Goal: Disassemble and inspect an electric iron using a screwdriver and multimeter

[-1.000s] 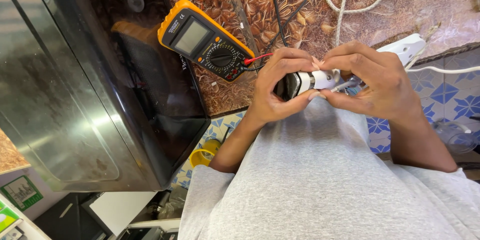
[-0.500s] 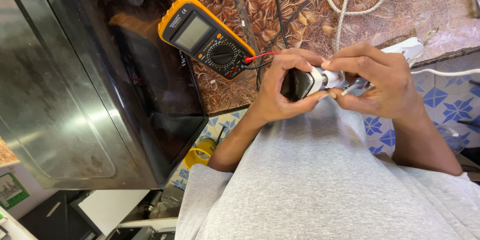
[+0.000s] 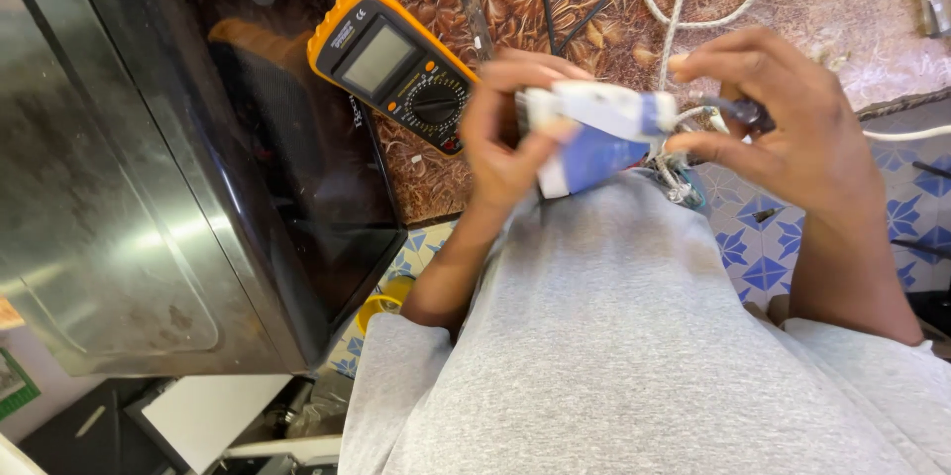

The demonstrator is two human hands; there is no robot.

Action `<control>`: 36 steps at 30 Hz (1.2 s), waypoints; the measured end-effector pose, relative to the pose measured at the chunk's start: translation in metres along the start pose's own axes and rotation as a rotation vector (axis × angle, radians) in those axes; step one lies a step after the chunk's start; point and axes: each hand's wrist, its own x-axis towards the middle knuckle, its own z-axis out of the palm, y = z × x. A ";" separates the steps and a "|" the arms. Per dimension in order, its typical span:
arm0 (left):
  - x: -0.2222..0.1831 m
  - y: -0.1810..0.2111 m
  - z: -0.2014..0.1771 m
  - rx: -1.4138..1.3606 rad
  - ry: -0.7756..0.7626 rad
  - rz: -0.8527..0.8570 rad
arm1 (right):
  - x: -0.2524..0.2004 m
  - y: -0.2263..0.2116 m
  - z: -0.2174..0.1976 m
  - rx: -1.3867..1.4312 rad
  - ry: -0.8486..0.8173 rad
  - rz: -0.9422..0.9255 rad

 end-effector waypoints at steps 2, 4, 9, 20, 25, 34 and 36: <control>0.009 0.005 -0.015 -0.183 0.317 -0.034 | -0.005 -0.002 -0.002 -0.018 0.073 0.154; 0.014 0.011 -0.020 -0.210 0.374 -0.036 | -0.012 0.003 0.002 0.000 0.065 0.227; 0.013 0.007 -0.021 -0.287 0.543 -0.120 | -0.041 0.028 0.017 0.456 0.108 0.038; -0.010 0.002 -0.007 -0.550 0.657 -0.620 | -0.050 0.012 0.035 0.392 0.671 0.208; -0.031 0.011 -0.016 -0.350 0.358 -0.637 | -0.042 -0.003 0.030 0.666 0.824 0.317; -0.015 0.040 -0.030 0.184 -0.276 -0.639 | -0.041 -0.027 0.036 0.955 0.705 0.415; -0.004 0.054 -0.016 0.315 -0.325 -0.641 | -0.041 -0.032 0.035 0.927 0.712 0.496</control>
